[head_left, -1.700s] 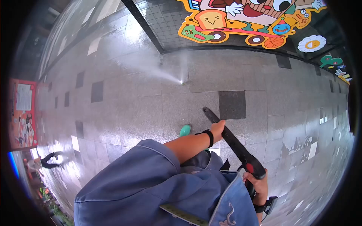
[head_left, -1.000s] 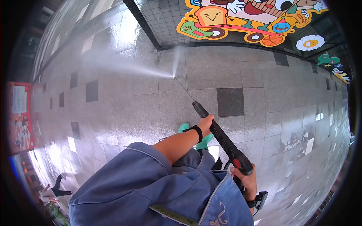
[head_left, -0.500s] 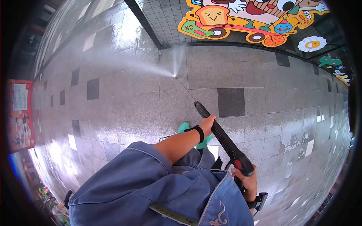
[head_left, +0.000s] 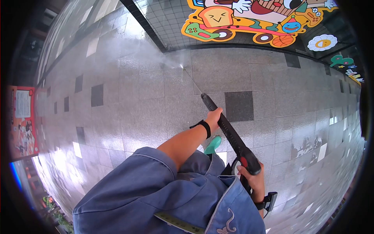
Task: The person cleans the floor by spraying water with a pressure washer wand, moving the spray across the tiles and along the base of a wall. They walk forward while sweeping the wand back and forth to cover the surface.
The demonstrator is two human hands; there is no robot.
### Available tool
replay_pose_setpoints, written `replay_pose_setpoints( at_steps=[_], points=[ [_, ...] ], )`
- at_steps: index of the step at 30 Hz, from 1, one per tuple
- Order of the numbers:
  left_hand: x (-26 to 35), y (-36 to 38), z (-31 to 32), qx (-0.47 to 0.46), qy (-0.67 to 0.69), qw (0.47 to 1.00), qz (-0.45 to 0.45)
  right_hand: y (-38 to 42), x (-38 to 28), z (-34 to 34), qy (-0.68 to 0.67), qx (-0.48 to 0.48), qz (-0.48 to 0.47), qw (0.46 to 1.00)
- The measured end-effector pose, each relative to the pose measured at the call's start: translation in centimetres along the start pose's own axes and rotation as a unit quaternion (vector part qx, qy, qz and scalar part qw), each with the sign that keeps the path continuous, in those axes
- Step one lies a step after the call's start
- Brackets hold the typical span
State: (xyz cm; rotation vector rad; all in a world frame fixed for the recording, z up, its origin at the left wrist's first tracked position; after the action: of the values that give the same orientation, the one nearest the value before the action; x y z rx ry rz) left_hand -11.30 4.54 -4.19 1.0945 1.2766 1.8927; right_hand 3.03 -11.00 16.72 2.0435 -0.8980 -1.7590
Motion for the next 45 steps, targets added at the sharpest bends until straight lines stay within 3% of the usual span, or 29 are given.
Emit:
replay_pose_setpoints(
  at_steps=[9, 13, 16, 18, 21, 24, 30, 33, 38, 41, 45],
  points=[
    [3.8, 0.8, 2.7, -0.03, 0.02, 0.999, -0.029, -2.8, -2.6, 0.2, -0.018, -0.009, -0.04, 0.999],
    [3.9, -0.2, 0.7, -0.021, 0.042, 0.999, -0.022, -4.2, -3.4, 1.1, -0.014, -0.048, -0.044, 0.998],
    [4.5, 0.8, -1.0, -0.039, 0.052, 0.998, -0.007, -5.5, -2.7, 2.7, 0.03, -0.066, -0.142, 0.987],
    [4.7, 1.8, -1.1, -0.035, 0.052, 0.998, 0.003, -4.8, -3.0, 2.9, 0.026, -0.068, -0.137, 0.988],
    [3.9, 0.4, 0.0, -0.087, 0.085, 0.993, -0.009, -3.7, -4.7, 2.5, -0.007, -0.06, -0.039, 0.997],
    [7.3, 3.9, -0.6, -0.035, 0.074, 0.997, -0.005, -4.1, -6.6, 4.6, 0.029, -0.063, -0.057, 0.996],
    [13.2, 2.2, -7.6, -0.013, 0.106, 0.994, 0.003, -5.1, -9.0, 11.7, 0.053, -0.102, -0.077, 0.99],
    [13.8, 1.7, -7.8, -0.074, 0.094, 0.993, 0.004, -4.2, -10.5, 13.5, 0.063, -0.101, -0.063, 0.991],
    [16.3, 2.7, -10.0, -0.049, 0.104, 0.993, -0.005, -3.7, -12.0, 16.3, 0.085, -0.096, -0.061, 0.99],
    [17.3, 3.7, -10.1, -0.06, 0.11, 0.992, -0.004, -3.0, -12.7, 17.2, 0.08, -0.091, -0.003, 0.993],
    [18.4, 2.9, -9.5, -0.092, 0.107, 0.99, 0.004, -2.5, -13.1, 19.1, 0.117, -0.049, -0.078, 0.989]
  ],
)
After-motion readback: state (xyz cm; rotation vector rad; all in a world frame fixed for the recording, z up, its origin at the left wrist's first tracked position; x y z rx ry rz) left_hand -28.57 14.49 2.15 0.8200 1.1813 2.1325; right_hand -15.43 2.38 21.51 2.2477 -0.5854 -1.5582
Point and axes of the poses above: each hand's wrist, its own y-axis away from the middle knuckle, its own z-axis out of the palm, x = y × z, the point moved 3 cm from there along -y, towards the middle knuckle, and after that the axes turned 7 degrees about x, right-handed, at the moved point
